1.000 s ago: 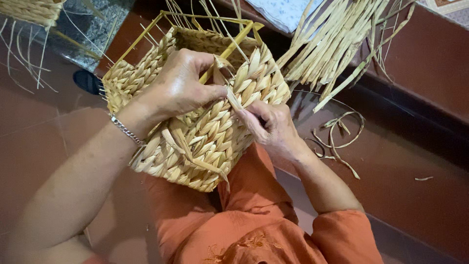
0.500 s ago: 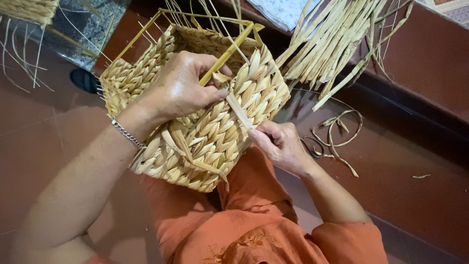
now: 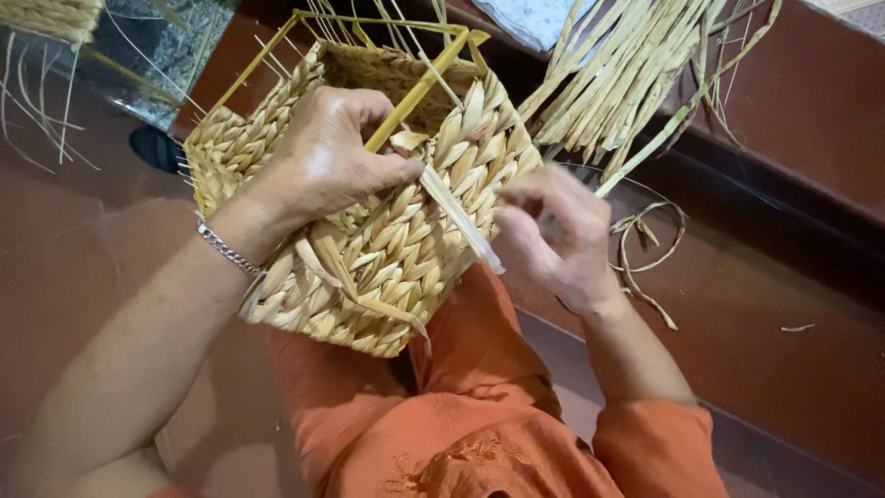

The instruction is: The person sits on the floor with a woven water-hyacinth basket on their lap, tucking and weaving flat plant strands along the basket rim to secure the weave. They briefly pick up scissors to trim a strand, then continue folding and pressing strands into the basket edge.

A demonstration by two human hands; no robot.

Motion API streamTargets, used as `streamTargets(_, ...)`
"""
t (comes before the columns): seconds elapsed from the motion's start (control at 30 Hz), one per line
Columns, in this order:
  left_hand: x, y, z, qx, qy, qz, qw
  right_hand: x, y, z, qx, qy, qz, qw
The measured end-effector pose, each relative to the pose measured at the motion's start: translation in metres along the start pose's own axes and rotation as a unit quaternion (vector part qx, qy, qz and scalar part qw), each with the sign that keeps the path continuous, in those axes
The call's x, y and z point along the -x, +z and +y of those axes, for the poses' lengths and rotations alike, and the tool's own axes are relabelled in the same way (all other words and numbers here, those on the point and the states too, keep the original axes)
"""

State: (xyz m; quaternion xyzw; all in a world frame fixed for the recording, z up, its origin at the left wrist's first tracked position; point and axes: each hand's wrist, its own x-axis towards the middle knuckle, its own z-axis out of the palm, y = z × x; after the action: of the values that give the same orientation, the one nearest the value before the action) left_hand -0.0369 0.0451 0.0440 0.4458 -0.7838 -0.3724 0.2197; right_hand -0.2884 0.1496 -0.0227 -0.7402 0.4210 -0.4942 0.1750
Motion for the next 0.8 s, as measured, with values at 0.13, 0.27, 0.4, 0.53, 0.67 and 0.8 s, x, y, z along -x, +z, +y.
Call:
streamTargets(0.13,-0.005,0.0,0.001,0.0,-0.054,-0.009,0.998,-0.05,0.017,-0.002,0.029,-0.143,0.028,0.989)
streamTargets(0.27,-0.005,-0.001,0.001,-0.018,-0.027,0.01,0.999,-0.076,0.034,-0.008,0.104,-0.232,0.049,0.966)
streamTargets(0.4,-0.003,-0.001,-0.002,0.047,0.006,-0.005,0.999,-0.078,0.037,-0.01,0.121,-0.228,0.041,0.965)
streamTargets(0.53,-0.005,0.0,-0.002,0.017,-0.007,-0.019,1.0,-0.078,0.037,-0.007,0.102,-0.223,0.04,0.969)
streamTargets(0.67,-0.005,-0.001,0.003,0.031,-0.03,-0.031,0.999,-0.083,0.039,-0.004,0.095,-0.239,0.027,0.966)
streamTargets(0.8,-0.005,-0.002,0.007,0.03,-0.047,-0.026,0.998,-0.087,0.034,-0.006,0.103,-0.264,0.014,0.959)
